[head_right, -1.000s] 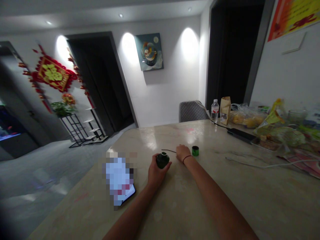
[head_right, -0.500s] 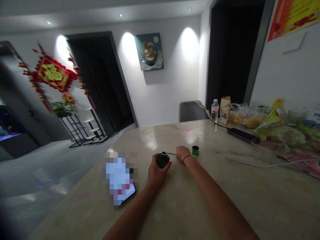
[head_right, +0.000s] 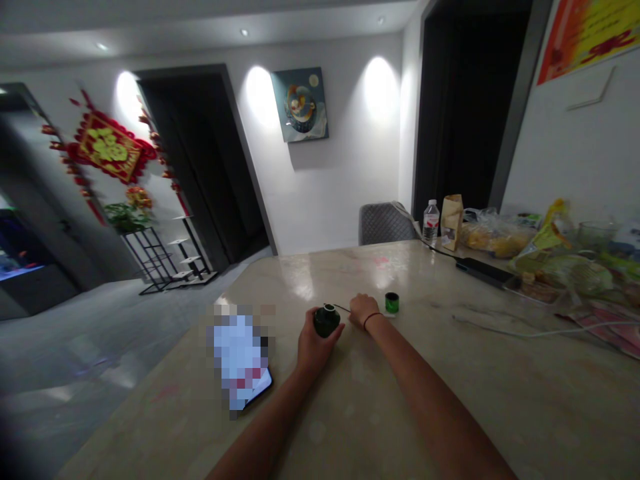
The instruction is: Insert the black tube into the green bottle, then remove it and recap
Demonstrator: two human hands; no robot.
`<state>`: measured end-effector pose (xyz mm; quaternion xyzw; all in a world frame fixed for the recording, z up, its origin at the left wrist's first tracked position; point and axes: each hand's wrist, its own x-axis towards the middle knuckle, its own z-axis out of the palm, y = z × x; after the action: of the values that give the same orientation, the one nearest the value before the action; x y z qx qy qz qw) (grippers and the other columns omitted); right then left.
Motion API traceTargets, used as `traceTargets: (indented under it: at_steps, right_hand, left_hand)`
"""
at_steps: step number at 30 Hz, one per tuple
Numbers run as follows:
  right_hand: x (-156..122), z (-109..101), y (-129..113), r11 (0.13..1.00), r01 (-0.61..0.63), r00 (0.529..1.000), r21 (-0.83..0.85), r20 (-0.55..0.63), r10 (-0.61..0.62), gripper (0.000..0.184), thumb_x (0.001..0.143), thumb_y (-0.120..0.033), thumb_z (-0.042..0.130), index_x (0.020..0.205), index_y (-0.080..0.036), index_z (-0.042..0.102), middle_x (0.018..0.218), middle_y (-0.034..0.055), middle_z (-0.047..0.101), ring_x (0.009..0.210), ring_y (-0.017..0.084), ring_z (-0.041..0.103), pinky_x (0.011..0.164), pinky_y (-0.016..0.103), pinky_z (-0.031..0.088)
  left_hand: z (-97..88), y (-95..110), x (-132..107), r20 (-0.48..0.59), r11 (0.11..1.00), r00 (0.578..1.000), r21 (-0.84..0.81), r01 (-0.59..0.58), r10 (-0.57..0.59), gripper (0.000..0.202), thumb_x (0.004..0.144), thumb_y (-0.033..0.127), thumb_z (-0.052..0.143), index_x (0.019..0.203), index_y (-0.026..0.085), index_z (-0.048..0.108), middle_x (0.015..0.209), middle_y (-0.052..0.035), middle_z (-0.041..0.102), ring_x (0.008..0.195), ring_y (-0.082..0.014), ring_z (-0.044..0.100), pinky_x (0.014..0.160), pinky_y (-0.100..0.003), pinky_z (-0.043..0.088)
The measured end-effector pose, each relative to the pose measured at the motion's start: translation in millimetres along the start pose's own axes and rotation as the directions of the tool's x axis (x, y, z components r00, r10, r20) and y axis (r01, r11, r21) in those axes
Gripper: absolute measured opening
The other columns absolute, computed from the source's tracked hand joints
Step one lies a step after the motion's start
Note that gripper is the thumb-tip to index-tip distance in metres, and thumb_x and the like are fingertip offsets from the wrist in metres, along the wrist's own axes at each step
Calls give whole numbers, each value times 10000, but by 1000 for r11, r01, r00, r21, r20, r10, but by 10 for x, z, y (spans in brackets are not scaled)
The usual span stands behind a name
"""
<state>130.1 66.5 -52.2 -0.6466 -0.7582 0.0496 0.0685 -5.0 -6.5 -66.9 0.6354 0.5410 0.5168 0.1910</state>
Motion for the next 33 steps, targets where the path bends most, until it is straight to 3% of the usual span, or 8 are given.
traceTargets:
  at_steps: [5, 8, 12, 18, 24, 29, 33]
  right_hand:
    - [70, -23, 59, 991, -26, 999, 134, -26, 30, 262, 730, -252, 472, 883, -113, 634, 918, 134, 647, 838, 200, 595, 673, 252, 417]
    - [103, -46, 109, 946, -7, 998, 325, -51, 24, 210, 698, -203, 498, 832, -109, 631, 838, 95, 660, 770, 160, 593, 633, 215, 399]
    - [119, -84, 198, 918, 32, 998, 395, -60, -8, 214, 674, -120, 499, 845, -112, 627, 822, 60, 659, 742, 119, 586, 630, 177, 395]
    - [218, -91, 363, 876, 58, 990, 478, -143, 13, 336, 681, -126, 521, 1008, -110, 594, 826, 50, 658, 743, 113, 588, 675, 182, 428]
    - [257, -100, 391, 739, 6, 987, 674, -124, 105, 444, 692, -114, 512, 1135, -97, 509, 833, 46, 656, 636, 103, 607, 579, 194, 465]
    - [239, -155, 399, 658, -13, 979, 753, -125, 162, 465, 688, -92, 517, 1150, -101, 471, 891, 70, 642, 627, 94, 608, 528, 170, 463]
    - [251, -160, 418, 658, -9, 977, 753, -133, 165, 407, 693, -92, 517, 1098, -109, 490, 889, 71, 639, 618, 90, 605, 533, 171, 464]
  left_hand:
    - [1, -10, 3, 2, 1000, 1000, 22, 3, -3, 518, 604, 440, 636, 1022, 208, 436, 892, -30, 593, 809, -163, 572, 726, -279, 435]
    - [3, -13, 9, 3, 1000, 1000, 24, 2, -2, 516, 601, 443, 636, 1015, 204, 441, 885, -30, 592, 800, -162, 572, 724, -281, 434]
    - [6, -5, 10, 2, 1000, 1000, 27, 11, -11, 521, 601, 443, 635, 1020, 203, 440, 875, -29, 593, 790, -160, 572, 720, -282, 434]
    - [0, 16, 6, 4, 1000, 1000, 24, 19, -19, 515, 599, 437, 638, 1014, 208, 436, 866, -23, 585, 780, -159, 566, 711, -279, 434]
    - [14, -17, 13, -10, 1000, 1000, 10, 20, -20, 524, 603, 435, 638, 1029, 209, 434, 886, -31, 587, 807, -166, 569, 733, -291, 430]
    - [42, -68, 29, 5, 999, 999, -5, 37, -37, 550, 638, 431, 619, 1087, 202, 398, 991, -69, 572, 907, -187, 553, 793, -313, 415]
    - [61, -88, 36, 16, 998, 998, -15, 58, -58, 559, 667, 413, 599, 1125, 187, 370, 1052, -96, 551, 956, -192, 536, 835, -326, 398]
